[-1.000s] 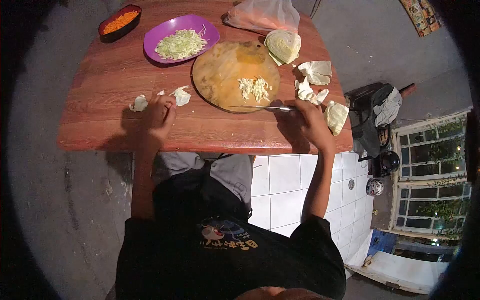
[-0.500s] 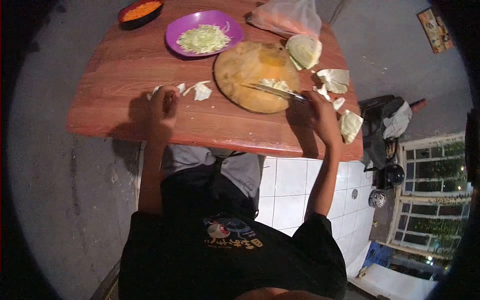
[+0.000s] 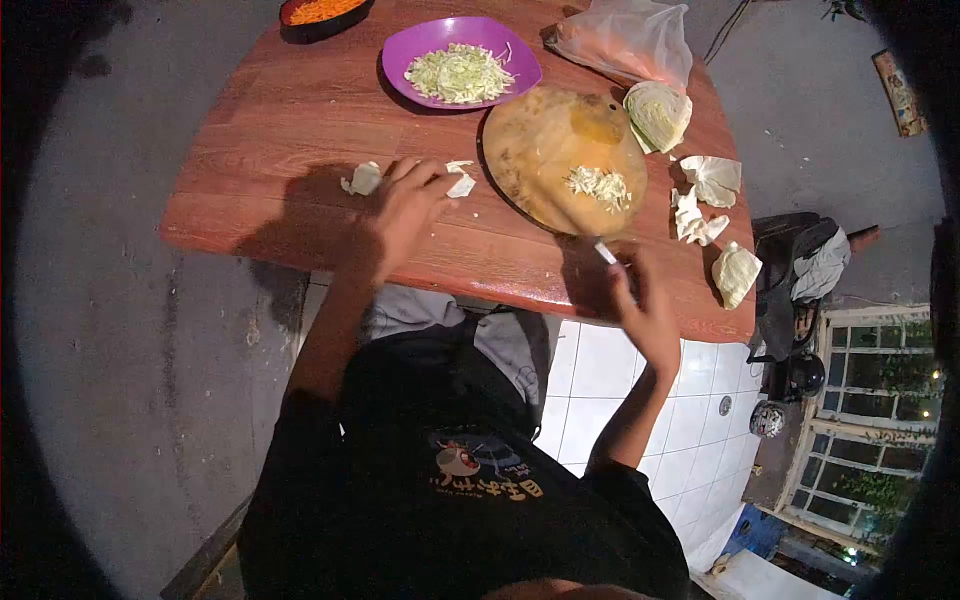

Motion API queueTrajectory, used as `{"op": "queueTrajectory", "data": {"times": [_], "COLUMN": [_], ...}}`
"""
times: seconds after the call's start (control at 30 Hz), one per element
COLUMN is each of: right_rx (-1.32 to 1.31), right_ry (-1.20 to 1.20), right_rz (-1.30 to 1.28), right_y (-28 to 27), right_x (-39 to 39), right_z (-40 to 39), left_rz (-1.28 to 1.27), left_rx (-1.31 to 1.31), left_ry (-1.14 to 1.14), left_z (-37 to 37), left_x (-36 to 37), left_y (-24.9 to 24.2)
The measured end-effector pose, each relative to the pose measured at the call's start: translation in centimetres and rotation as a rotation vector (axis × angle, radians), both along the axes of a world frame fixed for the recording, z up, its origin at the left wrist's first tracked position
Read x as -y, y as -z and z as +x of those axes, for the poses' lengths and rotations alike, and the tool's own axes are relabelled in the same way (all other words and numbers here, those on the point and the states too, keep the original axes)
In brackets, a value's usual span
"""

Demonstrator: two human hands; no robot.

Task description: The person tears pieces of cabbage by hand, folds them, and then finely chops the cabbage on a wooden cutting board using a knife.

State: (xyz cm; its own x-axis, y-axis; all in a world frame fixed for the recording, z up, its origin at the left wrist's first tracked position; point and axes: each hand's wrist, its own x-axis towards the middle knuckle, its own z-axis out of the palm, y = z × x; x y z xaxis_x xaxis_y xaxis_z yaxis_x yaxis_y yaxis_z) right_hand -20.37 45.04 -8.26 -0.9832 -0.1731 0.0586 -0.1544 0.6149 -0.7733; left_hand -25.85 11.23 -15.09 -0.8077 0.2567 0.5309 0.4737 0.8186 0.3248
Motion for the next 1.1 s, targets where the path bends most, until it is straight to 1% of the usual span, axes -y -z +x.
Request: {"op": "queueTrajectory", "data": {"times": [0.03, 0.07, 0.1, 0.17, 0.23, 0.27, 0.3, 0.33, 0.37, 0.4, 0.43, 0.47, 0.53, 0.57, 0.63, 0.67, 0.73, 0.77, 0.83, 0.87, 0.9, 0.93, 0.97, 1.0, 1.03, 1.1], "right_rx": [0.038, 0.088, 0.087, -0.120, -0.133, -0.211, -0.289, -0.289, -0.324, -0.362, -0.365, -0.362, -0.363, -0.369, -0.377, -0.366, -0.389, -0.393, -0.322, -0.330, -0.302, -0.273, -0.276, -0.244, -0.210, -0.199], "right_ry": [-0.082, -0.133, -0.124, -0.221, -0.203, -0.184, -0.165, -0.166, -0.142, -0.117, -0.119, -0.138, -0.151, -0.157, -0.157, -0.169, -0.185, -0.170, -0.158, -0.139, -0.134, -0.132, -0.121, -0.100, -0.081, -0.065], "right_rz": [0.078, 0.074, 0.073, 0.235, 0.259, 0.330, 0.401, 0.401, 0.470, 0.539, 0.538, 0.555, 0.573, 0.526, 0.482, 0.370, 0.163, 0.165, -0.161, -0.155, -0.211, -0.267, -0.262, -0.196, -0.132, -0.095], "right_y": [0.0, 0.6, 1.1, 1.7, 1.8, 1.9, 2.0, 2.1, 2.3, 2.4, 2.3, 2.0, 1.2, 0.7, 0.5, 0.4, 0.2, 0.0, -0.3, -0.2, 0.2, 0.4, 0.4, 0.4, 0.5, 1.1], "right_x": [0.2, 0.3, 0.4, 1.0, 1.9, 2.3, 2.6, 2.9, 3.2, 3.5, 3.8, 4.0, 4.6, 5.1, 5.9, 6.3, 7.4, 8.2, 9.5, 9.8, 9.9, 9.7, 9.3, 8.9, 8.5, 7.4], "right_z": [0.2, 0.2, 0.1, 0.2, 0.3, 0.3, 0.4, 0.4, 0.4, 0.4, 0.3, 0.2, 0.1, 0.0, -0.6, -1.0, -2.0, -2.6, -3.7, -4.6, -5.5, -6.4, -7.2, -8.0, -8.6, -10.0], "left_rz": [0.036, 0.034, 0.006, -0.021, 0.061, 0.060, 0.171, 0.282, 0.282, 0.355, 0.426, 0.426, 0.634, 0.634, 0.733, 0.732, 0.709, 0.705, 0.722, 0.726, 0.724, 0.647, 0.572, 0.504, 0.504, 0.468], "left_rx": [0.084, 0.081, 0.116, 0.155, 0.008, 0.009, 0.090, 0.169, 0.169, 0.092, 0.016, 0.014, 0.207, 0.205, 0.211, 0.209, 0.504, 0.504, 0.566, 0.489, 0.493, 0.497, 0.500, 0.518, 0.522, 0.532], "left_ry": [0.037, 0.045, 0.049, 0.057, -0.013, -0.011, -0.103, -0.196, -0.198, -0.153, -0.106, -0.106, -0.084, -0.080, -0.097, -0.091, -0.096, -0.081, 0.158, 0.215, 0.236, 0.282, 0.322, 0.318, 0.323, 0.379], "left_z": [-0.6, -0.9, -1.0, -1.0, -0.4, 0.4, 1.5, 2.0, 2.0, 1.9, 1.8, 1.6, 0.9, 0.6, 0.3, -0.2, -1.2, -1.1, -0.8, -1.3, -1.9, -2.6, -3.4, -4.2, -5.0, -6.5], "left_x": [0.0, 0.2, 0.7, 1.2, 1.6, 1.4, 1.0, 0.9, 1.1, 1.5, 1.9, 2.1, 2.4, 2.3, 2.0, 1.9, 1.5, 0.9, -1.0, -2.0, -2.9, -3.6, -4.2, -4.8, -5.2, -6.2], "left_y": [0.7, 0.5, 0.3, -0.2, -1.1, -2.3, -3.9, -4.7, -4.5, -3.9, -3.4, -2.9, -1.9, -1.5, -1.1, -1.3, -1.7, -2.5, -4.6, -4.4, -4.7, -5.1, -5.4, -5.7, -5.3, -4.0]}}
